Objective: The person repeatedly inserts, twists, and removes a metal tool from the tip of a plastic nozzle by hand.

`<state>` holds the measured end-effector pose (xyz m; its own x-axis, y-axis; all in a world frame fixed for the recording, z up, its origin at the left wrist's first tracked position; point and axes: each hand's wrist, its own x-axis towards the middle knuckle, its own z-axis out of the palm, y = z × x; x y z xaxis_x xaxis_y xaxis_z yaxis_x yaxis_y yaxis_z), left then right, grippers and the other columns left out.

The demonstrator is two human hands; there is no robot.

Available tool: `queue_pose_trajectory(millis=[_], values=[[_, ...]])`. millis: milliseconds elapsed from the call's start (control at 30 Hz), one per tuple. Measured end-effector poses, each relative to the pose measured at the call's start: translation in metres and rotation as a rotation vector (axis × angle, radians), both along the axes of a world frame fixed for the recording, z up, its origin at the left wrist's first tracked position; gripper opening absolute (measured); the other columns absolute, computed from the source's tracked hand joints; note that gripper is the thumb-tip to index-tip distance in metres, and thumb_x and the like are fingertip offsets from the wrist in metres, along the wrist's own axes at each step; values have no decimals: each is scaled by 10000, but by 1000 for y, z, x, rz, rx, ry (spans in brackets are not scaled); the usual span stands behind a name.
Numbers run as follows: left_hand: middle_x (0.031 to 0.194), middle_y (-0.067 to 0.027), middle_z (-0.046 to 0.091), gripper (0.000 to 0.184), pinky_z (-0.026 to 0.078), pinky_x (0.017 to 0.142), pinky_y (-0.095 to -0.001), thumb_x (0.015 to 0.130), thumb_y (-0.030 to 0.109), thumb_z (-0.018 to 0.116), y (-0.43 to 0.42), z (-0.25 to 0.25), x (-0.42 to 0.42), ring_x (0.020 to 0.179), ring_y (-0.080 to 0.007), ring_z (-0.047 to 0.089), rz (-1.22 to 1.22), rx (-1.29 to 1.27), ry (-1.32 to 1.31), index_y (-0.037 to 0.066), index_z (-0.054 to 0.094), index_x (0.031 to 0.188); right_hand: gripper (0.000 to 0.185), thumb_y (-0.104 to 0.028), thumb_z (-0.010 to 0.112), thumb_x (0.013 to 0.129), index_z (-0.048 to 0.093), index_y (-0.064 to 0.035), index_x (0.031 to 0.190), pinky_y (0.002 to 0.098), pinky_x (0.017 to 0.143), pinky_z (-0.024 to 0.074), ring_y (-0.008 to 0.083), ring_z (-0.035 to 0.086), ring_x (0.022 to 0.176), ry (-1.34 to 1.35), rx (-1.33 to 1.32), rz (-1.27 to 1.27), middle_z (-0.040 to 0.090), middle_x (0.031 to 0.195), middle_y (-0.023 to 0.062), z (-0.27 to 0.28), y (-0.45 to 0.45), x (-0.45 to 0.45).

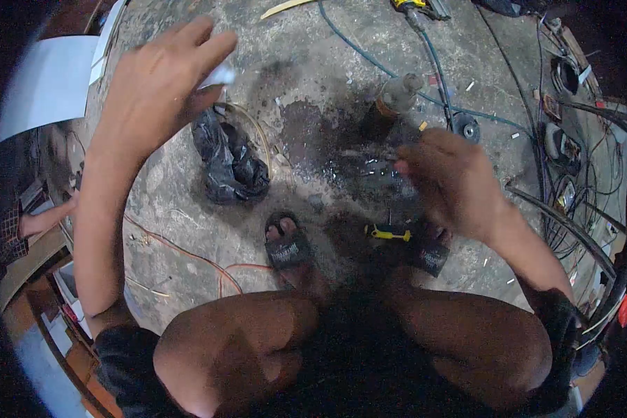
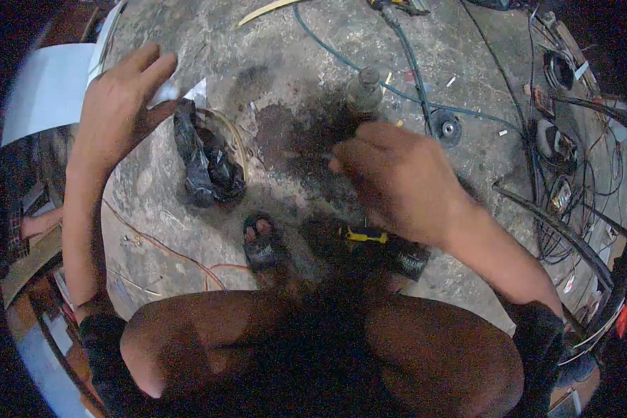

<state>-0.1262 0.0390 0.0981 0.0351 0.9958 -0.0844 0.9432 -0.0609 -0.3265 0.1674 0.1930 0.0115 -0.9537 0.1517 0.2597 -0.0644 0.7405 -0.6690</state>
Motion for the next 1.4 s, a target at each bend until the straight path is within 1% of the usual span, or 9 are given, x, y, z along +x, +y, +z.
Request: queue_pose_trajectory(millis=[100,300,400,600,633,733,900,1033,1400], values=[[989,-139,483,392,467,781,-400,807,253,656,2,3,16,927,-334,546,-72,66,-176,84,543,1142,137,-13,688,795,663,-2,929,368,539,415,285,536,611,11,-22,-80,522,696,113,14,-5,-8],[1036,-145,502,351,424,874,-356,883,208,604,-5,2,18,1014,-275,536,97,106,-624,24,540,1176,162,-64,706,802,704,-20,958,335,548,386,226,506,598,43,-34,-143,513,665,104,25,-3,-8],[1038,-107,541,346,435,849,-303,855,113,666,-16,-27,18,943,-227,561,31,364,-921,15,547,1165,177,-79,714,792,710,-11,955,295,565,374,187,501,604,70,-111,-161,549,686,86,37,1,-7],[1062,-159,597,300,495,912,-376,880,55,660,-13,-65,59,1022,-279,620,-112,809,-1566,-41,540,1138,185,-143,731,785,697,7,887,269,617,384,150,511,722,101,-271,-213,626,799,84,63,4,-11],[1084,-199,615,283,511,923,-415,885,56,651,-12,-64,71,1042,-315,633,-86,854,-1700,-54,535,1118,252,-230,744,807,662,0,873,257,651,394,147,520,773,155,-323,-217,610,831,79,60,4,-12],[1034,-204,628,274,519,897,-531,861,9,661,-9,-62,86,1017,-366,630,-130,847,-1585,-1,508,1088,319,-313,687,871,601,-12,933,247,622,432,153,535,783,196,-524,-238,580,929,87,57,2,-12],[1022,-217,636,266,520,895,-530,857,-19,648,-14,-51,98,1004,-362,639,-120,827,-1473,-25,504,1081,331,-364,534,968,497,-55,1081,271,532,501,203,580,812,318,-801,-198,528,1050,119,56,2,-11],[991,-206,634,290,520,893,-536,850,-3,663,-11,-51,108,966,-350,644,-187,904,-1512,-30,504,1090,290,-336,469,1001,454,-94,1160,313,520,534,310,632,920,426,-798,-194,536,1061,133,63,-2,-12],[967,-220,628,294,537,828,-497,840,0,674,-12,-46,116,907,-347,650,-198,884,-1507,-33,499,1074,284,-364,506,978,449,-135,1136,379,547,571,374,648,877,500,-647,-104,565,993,139,71,-18,-14]])
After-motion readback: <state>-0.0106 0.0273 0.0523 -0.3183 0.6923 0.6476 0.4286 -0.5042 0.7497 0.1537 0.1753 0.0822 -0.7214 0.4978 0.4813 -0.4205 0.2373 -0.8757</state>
